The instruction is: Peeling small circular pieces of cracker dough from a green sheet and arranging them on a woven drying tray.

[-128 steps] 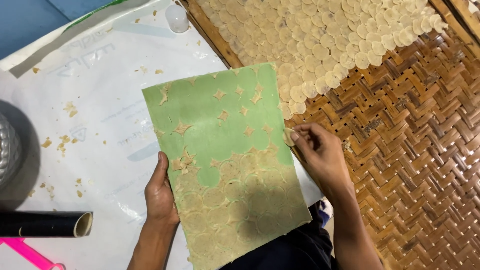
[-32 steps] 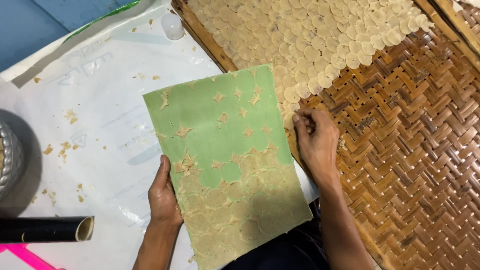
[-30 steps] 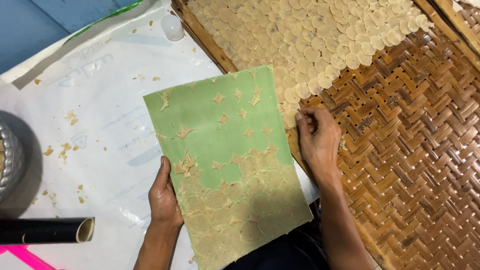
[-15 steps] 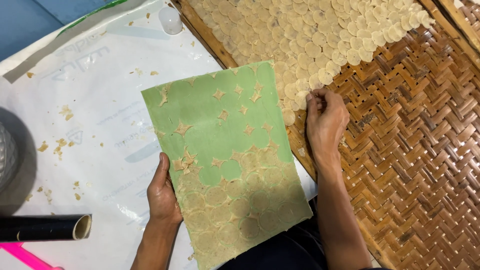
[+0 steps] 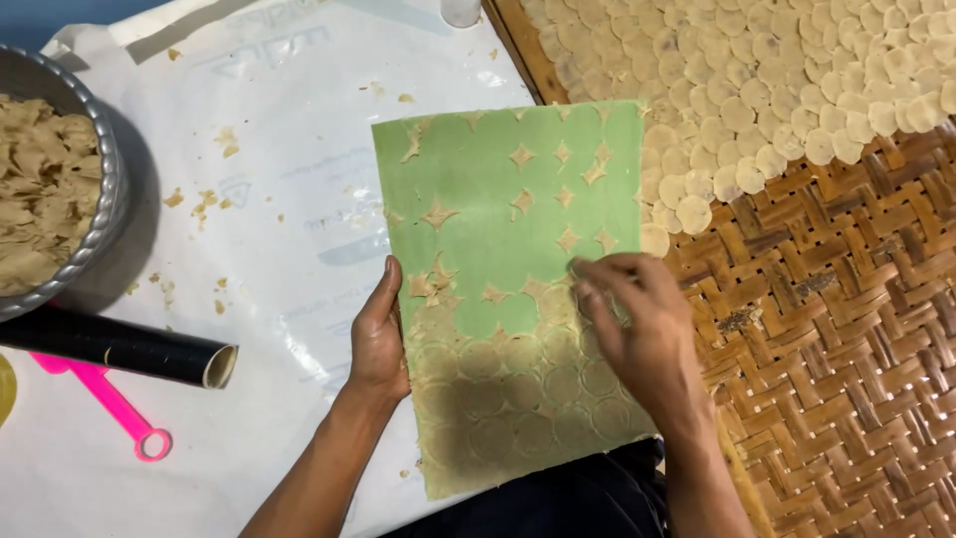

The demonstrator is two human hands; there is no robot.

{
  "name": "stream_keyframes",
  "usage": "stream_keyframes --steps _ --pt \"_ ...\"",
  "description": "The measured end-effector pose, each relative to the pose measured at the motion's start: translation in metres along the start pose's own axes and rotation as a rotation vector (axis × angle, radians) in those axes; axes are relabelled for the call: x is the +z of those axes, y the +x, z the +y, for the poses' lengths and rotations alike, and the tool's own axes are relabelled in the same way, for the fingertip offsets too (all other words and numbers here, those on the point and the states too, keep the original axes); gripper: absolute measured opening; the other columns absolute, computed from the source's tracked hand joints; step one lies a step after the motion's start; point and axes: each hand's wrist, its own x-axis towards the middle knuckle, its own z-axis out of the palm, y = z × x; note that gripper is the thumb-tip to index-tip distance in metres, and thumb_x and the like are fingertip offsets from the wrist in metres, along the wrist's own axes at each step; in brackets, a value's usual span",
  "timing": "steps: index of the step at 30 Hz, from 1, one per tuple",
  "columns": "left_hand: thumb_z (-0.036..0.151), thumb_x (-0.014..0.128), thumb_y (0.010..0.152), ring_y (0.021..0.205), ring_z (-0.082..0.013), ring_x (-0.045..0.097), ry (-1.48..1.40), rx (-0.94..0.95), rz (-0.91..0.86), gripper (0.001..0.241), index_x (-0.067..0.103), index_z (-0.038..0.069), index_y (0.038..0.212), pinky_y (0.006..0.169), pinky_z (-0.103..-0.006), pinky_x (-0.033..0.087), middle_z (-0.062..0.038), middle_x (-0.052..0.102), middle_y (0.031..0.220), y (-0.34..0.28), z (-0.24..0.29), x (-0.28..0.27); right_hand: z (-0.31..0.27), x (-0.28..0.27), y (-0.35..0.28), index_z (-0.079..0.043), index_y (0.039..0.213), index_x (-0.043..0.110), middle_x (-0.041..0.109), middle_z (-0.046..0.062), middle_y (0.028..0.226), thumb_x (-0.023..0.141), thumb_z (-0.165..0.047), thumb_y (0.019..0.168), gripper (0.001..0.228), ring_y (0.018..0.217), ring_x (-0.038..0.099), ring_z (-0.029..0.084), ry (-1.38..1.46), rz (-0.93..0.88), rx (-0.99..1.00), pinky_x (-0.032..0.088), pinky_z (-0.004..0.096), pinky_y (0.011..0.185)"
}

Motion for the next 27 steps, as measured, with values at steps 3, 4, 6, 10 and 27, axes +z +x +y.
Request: stream_keyframes --steps 3,4,6,10,27 --pt "0.047 0.055 0.097 0.099 -0.0345 0.073 -0.009 -0.016 0.010 0.050 0.068 0.012 0.130 0.089 -0.0582 0.060 -0.019 0.074 0.114 0.001 -0.002 -0.004 -0.022 -0.007 0.000 -0.015 0.106 0.079 0.067 0.007 0.096 0.073 -0.017 0.093 0.015 0.087 0.065 0.027 -0.078 -0.094 -0.033 0.055 0.039 0.074" --pt "0.047 0.055 0.097 0.099 -0.0345 0.073 -0.013 -0.015 0.010 0.050 0.068 0.012 0.130 0.089 -0.0582 0.060 -0.019 0.074 0.114 0.000 0.000 -0.001 -0.020 -0.007 -0.002 -0.015 0.106 0.079 0.067 0.007 0.096 0.073 -0.017 0.093 0.015 0.087 0.065 0.027 -0.080 -0.096 -0.036 0.055 0.039 0.074" --pt "0.045 0.055 0.097 0.097 -0.0333 0.074 0.022 0.002 0.008 0.048 0.068 0.012 0.130 0.089 -0.0573 0.061 -0.019 0.075 0.111 -0.004 0.002 0.004 -0.017 -0.006 -0.007 -0.014 0.106 0.080 0.067 0.007 0.094 0.075 -0.014 0.091 0.016 0.085 0.063 0.024 -0.127 -0.106 -0.023 0.054 0.036 0.071" --pt "0.045 0.056 0.097 0.097 -0.0335 0.074 0.023 0.004 0.012 0.048 0.068 0.013 0.130 0.088 -0.0576 0.061 -0.018 0.075 0.111 -0.002 0.001 0.001 -0.020 -0.004 -0.005 -0.013 0.106 0.080 0.068 0.007 0.091 0.074 -0.013 0.091 0.016 0.083 0.062 0.021 -0.142 -0.129 -0.028 0.053 0.033 0.071" --pt "0.044 0.054 0.097 0.101 -0.0336 0.071 0.042 -0.016 0.082 0.051 0.065 0.012 0.135 0.093 -0.0580 0.058 -0.017 0.073 0.117 -0.004 0.003 0.007 -0.027 -0.002 -0.003 -0.009 0.100 0.072 0.064 0.009 0.085 0.077 -0.016 0.089 0.014 0.081 0.065 0.028 -0.041 -0.100 0.049 0.056 0.040 0.071"
